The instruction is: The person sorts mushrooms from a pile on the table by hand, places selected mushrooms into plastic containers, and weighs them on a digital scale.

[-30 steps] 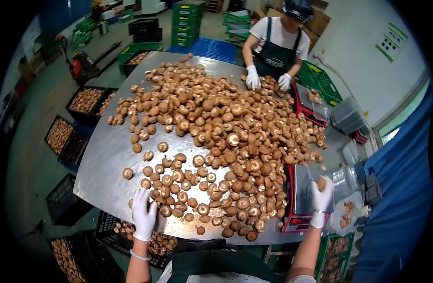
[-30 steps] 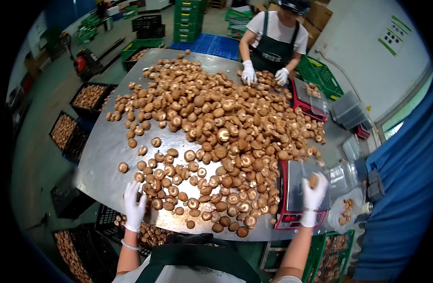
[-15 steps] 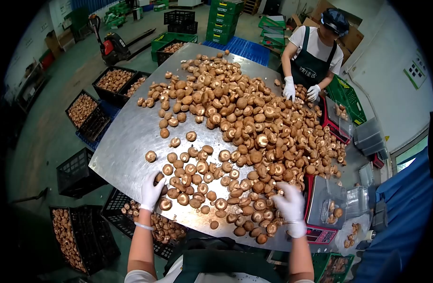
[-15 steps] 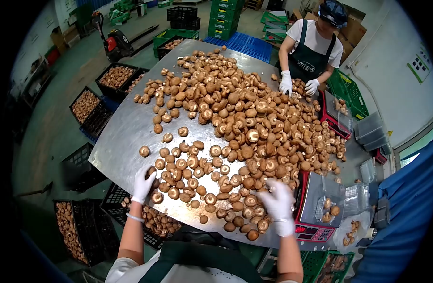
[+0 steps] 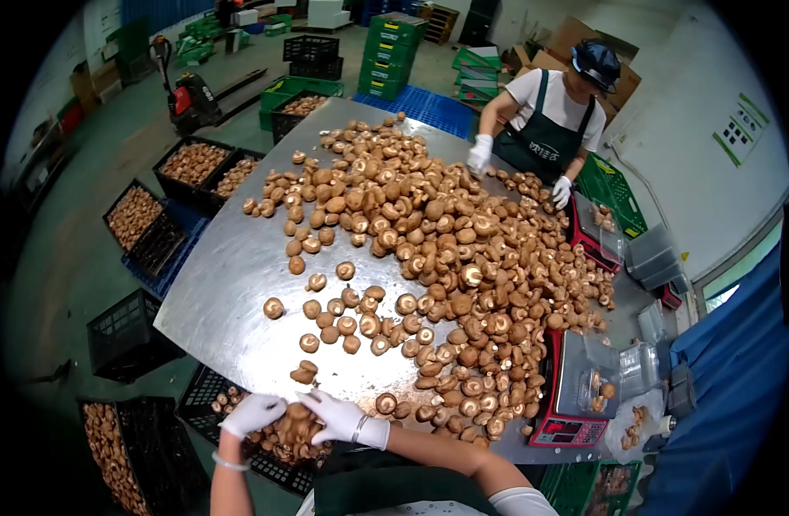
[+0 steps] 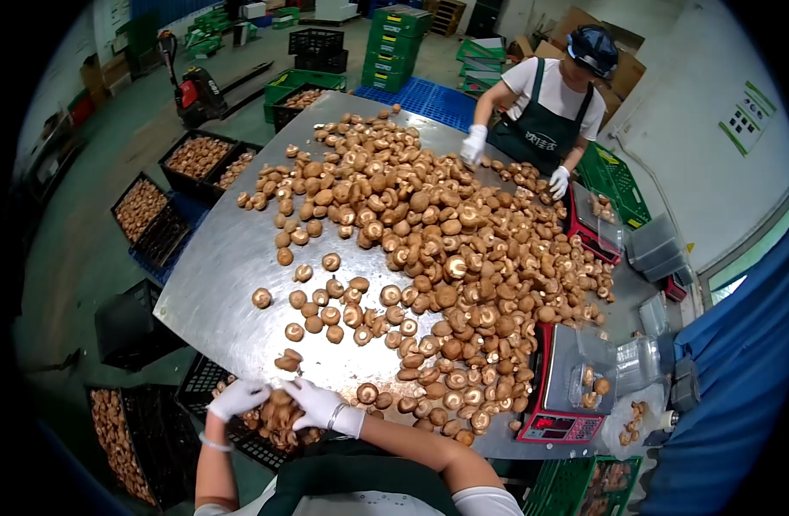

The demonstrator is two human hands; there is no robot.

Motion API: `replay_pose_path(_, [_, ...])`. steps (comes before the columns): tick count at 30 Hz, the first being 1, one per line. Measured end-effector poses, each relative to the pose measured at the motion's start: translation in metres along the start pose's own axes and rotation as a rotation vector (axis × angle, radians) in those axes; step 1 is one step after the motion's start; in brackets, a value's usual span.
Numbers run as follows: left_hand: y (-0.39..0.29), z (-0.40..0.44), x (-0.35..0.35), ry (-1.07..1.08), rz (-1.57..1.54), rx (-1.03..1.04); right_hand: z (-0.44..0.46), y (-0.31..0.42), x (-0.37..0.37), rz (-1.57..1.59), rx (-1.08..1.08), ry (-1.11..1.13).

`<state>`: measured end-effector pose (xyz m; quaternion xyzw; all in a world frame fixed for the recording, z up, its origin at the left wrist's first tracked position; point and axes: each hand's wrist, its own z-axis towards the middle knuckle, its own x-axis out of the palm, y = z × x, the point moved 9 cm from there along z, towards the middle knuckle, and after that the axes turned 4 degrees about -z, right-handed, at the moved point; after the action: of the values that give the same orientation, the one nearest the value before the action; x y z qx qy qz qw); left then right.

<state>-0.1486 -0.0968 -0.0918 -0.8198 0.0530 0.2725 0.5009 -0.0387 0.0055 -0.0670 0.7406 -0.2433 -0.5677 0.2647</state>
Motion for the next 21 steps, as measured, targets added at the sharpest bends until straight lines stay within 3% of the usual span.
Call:
replay_pose_path(2, [0.005,-0.022,-0.01,0.049,0.031,-0.086,-0.01,0.011,0.0,0.059,-0.051,0.128])
replay_pose_path(4, [0.001,-0.028,-0.03,-0.063,-0.012,-0.204,-0.033,0.0,-0.026,0.096,-0.091,-0.04])
replay_pose_path(5, [0.007,-0.021,-0.038,-0.212,-0.146,-0.033,-0.047,-0.013,-0.041,0.092,-0.123,-0.173])
replay_pose_path(8, [0.007,-0.002,-0.069,-0.508,-0.358,-0.04,-0.107,-0.07,-0.108,-0.073,0.23,-0.302])
replay_pose_path(9, [0.018,0.005,-0.07,-0.52,-0.418,-0.178,-0.136,-0.093,-0.125,-0.148,0.299,-0.383])
replay_pose_path(11, [0.012,0.027,-0.076,-0.647,-0.338,-0.007,-0.213,-0.129,-0.15,0.053,0.618,-0.547])
replay_pose_path(13, [0.002,0.05,-0.072,-0.631,-0.319,0.005,-0.279,-0.131,-0.161,-0.219,0.787,-0.647])
replay_pose_path(15, [-0.005,0.077,-0.063,-0.608,-0.293,0.024,-0.328,-0.143,-0.137,-0.408,0.929,-0.557])
replay_pose_path(16, [-0.003,0.093,-0.067,-0.697,-0.364,0.123,-0.35,-0.163,-0.114,-0.336,1.084,-0.445])
replay_pose_path(17, [0.0,0.107,-0.071,-0.787,-0.44,0.223,-0.366,-0.183,-0.092,-0.254,1.084,-0.477])
replay_pose_path(18, [0.01,0.119,-0.072,-0.824,-0.318,0.178,-0.365,-0.182,-0.089,-0.23,1.085,-0.544])
replay_pose_path(19, [0.008,0.133,-0.075,-0.852,-0.384,0.189,-0.349,-0.179,-0.089,-0.211,1.08,-0.613])
replay_pose_path(21, [0.004,0.159,-0.072,-0.803,-0.513,0.265,-0.323,-0.178,-0.095,-0.225,1.082,-0.742])
